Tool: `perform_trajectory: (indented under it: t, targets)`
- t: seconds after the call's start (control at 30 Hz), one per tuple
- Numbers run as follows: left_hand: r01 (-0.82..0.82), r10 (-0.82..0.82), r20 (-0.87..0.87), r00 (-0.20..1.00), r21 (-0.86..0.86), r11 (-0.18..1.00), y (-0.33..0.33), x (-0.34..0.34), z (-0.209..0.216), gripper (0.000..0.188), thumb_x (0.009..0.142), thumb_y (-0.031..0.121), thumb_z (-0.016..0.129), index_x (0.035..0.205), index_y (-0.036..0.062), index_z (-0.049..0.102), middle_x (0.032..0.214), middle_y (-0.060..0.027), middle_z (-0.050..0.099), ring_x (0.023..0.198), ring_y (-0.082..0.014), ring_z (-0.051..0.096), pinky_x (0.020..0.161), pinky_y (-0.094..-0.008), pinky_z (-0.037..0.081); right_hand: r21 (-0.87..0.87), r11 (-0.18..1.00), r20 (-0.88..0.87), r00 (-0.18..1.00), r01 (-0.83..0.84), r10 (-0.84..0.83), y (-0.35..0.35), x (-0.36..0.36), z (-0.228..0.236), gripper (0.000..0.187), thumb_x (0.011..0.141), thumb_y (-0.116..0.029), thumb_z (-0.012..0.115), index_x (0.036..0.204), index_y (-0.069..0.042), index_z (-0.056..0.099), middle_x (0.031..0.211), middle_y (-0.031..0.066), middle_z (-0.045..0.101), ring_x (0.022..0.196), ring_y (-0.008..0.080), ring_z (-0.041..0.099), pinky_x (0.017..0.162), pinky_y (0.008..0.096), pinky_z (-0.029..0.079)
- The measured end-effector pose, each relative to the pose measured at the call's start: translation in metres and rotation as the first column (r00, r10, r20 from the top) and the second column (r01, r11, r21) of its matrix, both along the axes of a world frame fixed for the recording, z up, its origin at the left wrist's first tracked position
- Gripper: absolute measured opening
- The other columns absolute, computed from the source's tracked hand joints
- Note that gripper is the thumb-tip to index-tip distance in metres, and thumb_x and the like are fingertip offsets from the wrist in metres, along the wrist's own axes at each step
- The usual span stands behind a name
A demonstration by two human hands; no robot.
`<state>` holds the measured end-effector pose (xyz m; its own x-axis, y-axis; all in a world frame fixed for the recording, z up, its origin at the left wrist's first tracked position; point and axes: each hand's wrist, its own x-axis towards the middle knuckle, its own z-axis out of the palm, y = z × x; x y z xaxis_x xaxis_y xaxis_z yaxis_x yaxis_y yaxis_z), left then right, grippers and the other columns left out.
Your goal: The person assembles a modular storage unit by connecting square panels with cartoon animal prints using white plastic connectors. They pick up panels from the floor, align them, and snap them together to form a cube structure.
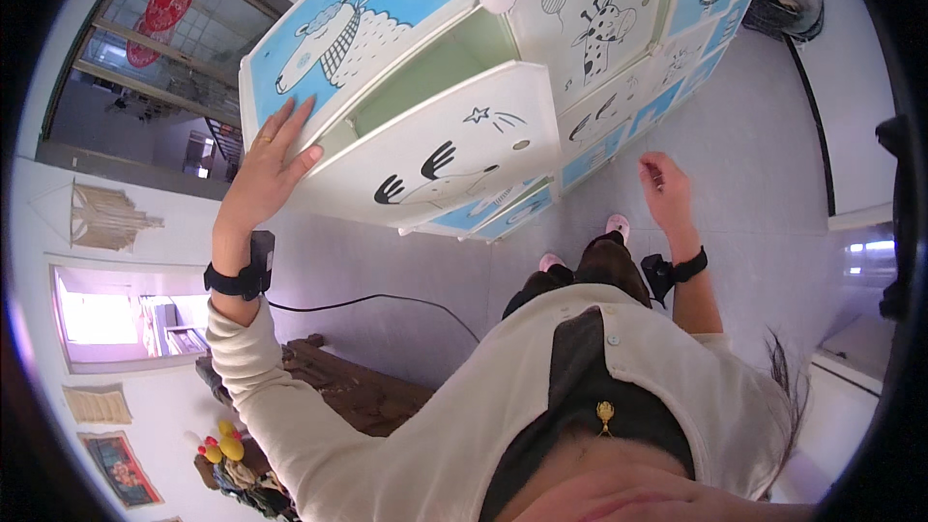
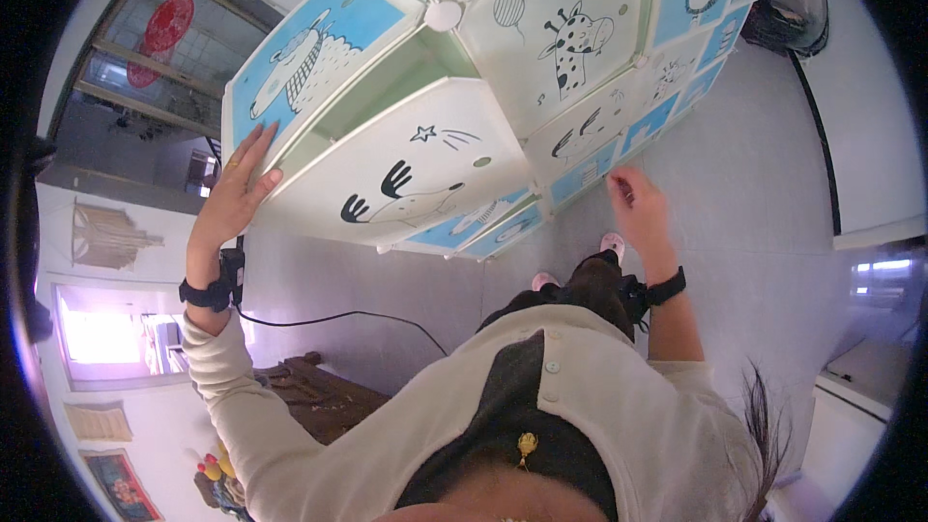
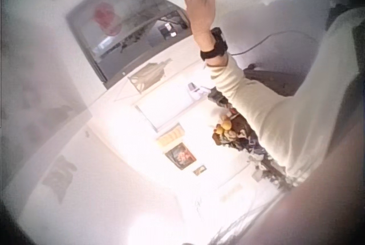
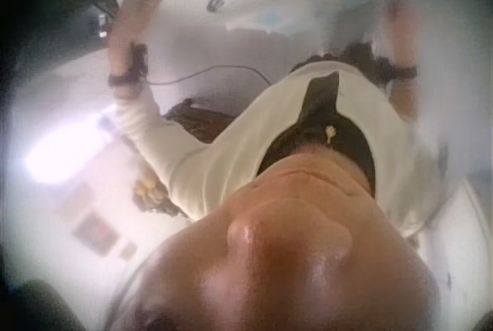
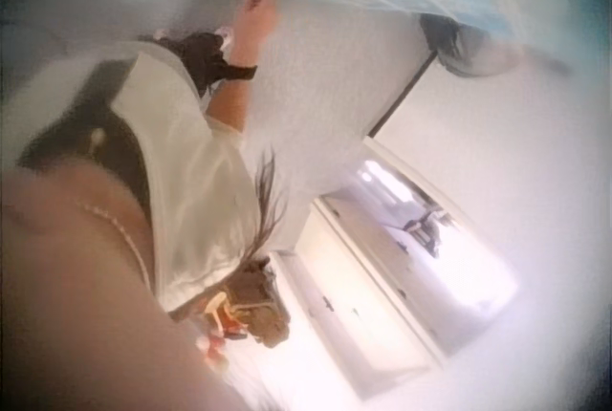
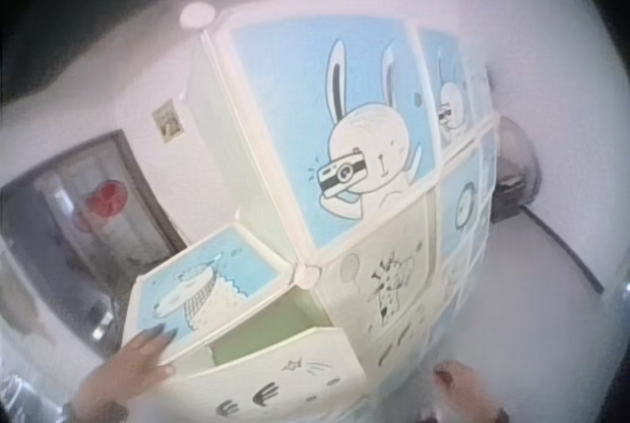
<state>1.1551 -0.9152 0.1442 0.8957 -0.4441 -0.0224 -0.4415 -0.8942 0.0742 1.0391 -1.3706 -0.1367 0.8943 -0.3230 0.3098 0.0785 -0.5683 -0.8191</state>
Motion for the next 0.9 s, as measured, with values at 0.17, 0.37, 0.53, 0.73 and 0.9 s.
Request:
perform_trajectory:
  t: [0.17, 0.37, 0.53, 0.73, 0.9]
  targets:
    - [-0.038, 0.038, 0.021, 0.999, 0.0, 0.999, 0.002, 0.014, -0.008, 0.054, 0.096, 0.043, 0.046, 0.144, 0.0182, 0.037, 0.148, -0.0185, 0.033, 0.136, -0.0359, 0.032, 0.108, -0.0408, 0.03, 0.035, 0.997, -0.084, 0.994, -0.063, 0.066, 0.018, -0.005, -0.005, 0.013, 0.087, -0.014, 0.063, 0.096, -0.006, 0.062, 0.085, 0.0111, 0.066, 0.071, 0.0255, 0.065, 0.061, 0.0328, 0.051]
    - [-0.019, 0.014, 0.108, 0.994, 0.045, 0.999, 0.016, 0.016, -0.04, 0.054, 0.1, 0.037, 0.036, 0.145, 0.0068, 0.032, 0.148, -0.0185, 0.033, 0.138, -0.0333, 0.03, 0.112, -0.0403, 0.024, -0.042, 0.988, -0.166, 0.976, -0.149, 0.14, 0.008, -0.009, -0.034, 0.013, 0.085, -0.016, 0.061, 0.093, -0.007, 0.063, 0.084, 0.0131, 0.064, 0.073, 0.0309, 0.063, 0.064, 0.038, 0.05]
    - [-0.081, 0.081, 0.016, 0.997, 0.029, 0.996, 0.025, 0.026, -0.037, 0.052, 0.101, 0.033, 0.034, 0.144, 0.0045, 0.033, 0.15, -0.0176, 0.029, 0.14, -0.0301, 0.026, 0.113, -0.0384, 0.019, -0.094, 0.974, -0.097, 0.976, -0.206, 0.197, -0.016, -0.015, -0.05, 0.015, 0.086, -0.02, 0.057, 0.093, -0.008, 0.061, 0.082, 0.0115, 0.064, 0.074, 0.0341, 0.062, 0.063, 0.042, 0.049]
    - [-0.062, 0.244, 0.507, 0.827, -0.349, 0.935, -0.064, -0.031, -0.03, 0.041, 0.098, 0.024, 0.05, 0.131, -0.0009, 0.05, 0.14, -0.0175, 0.043, 0.129, -0.029, 0.041, 0.106, -0.039, 0.032, -0.088, 0.965, -0.312, 0.927, -0.248, 0.21, -0.084, -0.064, -0.058, 0.012, 0.085, -0.017, 0.058, 0.092, -0.007, 0.061, 0.088, 0.0117, 0.065, 0.077, 0.0332, 0.062, 0.065, 0.0431, 0.049]
    - [0.068, 0.417, 0.273, 0.867, -0.893, 0.444, -0.238, -0.076, -0.116, 0.027, 0.096, 0.016, 0.05, 0.107, -0.0054, 0.061, 0.109, -0.016, 0.063, 0.101, -0.0248, 0.058, 0.094, -0.0373, 0.042, -0.142, 0.979, -0.293, 0.951, -0.144, 0.097, -0.189, -0.123, -0.06, 0.016, 0.086, -0.021, 0.055, 0.087, -0.005, 0.059, 0.079, 0.0147, 0.063, 0.077, 0.0359, 0.06, 0.066, 0.0442, 0.048]
